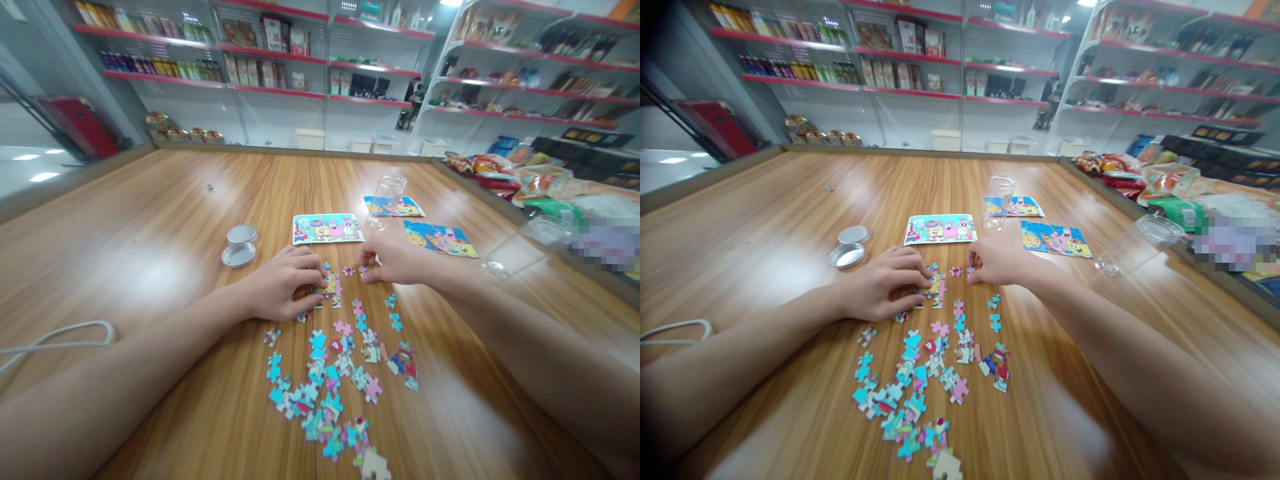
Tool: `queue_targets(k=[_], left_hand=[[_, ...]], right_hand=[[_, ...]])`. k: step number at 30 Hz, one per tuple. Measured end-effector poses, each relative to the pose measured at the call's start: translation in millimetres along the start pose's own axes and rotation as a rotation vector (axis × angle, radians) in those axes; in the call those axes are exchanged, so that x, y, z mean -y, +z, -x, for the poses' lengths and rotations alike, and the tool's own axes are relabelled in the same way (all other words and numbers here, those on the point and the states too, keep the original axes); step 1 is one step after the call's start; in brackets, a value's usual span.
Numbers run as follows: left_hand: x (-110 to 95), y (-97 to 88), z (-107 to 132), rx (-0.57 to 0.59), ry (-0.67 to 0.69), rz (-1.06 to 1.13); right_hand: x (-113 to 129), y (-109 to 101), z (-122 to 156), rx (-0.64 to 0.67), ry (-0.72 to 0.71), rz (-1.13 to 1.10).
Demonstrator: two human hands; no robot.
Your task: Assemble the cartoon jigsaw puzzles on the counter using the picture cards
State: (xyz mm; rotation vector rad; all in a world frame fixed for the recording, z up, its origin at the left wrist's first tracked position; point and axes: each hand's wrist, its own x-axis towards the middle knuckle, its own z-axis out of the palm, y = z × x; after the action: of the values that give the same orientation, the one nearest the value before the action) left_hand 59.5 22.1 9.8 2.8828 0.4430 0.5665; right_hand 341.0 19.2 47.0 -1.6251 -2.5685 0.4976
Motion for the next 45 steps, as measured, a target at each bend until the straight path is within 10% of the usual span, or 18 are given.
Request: queue_targets(k=[17,45], left_hand=[[-4,-2.0,-2,0.009,-0.016,-0.043],[-13,6.1,-7,0.119,0.043,-0.039]], right_hand=[[-1,34,-26,-0.35,-0.002,-0.578],[-7,44,-28,-0.328,0.02,-0.387]])
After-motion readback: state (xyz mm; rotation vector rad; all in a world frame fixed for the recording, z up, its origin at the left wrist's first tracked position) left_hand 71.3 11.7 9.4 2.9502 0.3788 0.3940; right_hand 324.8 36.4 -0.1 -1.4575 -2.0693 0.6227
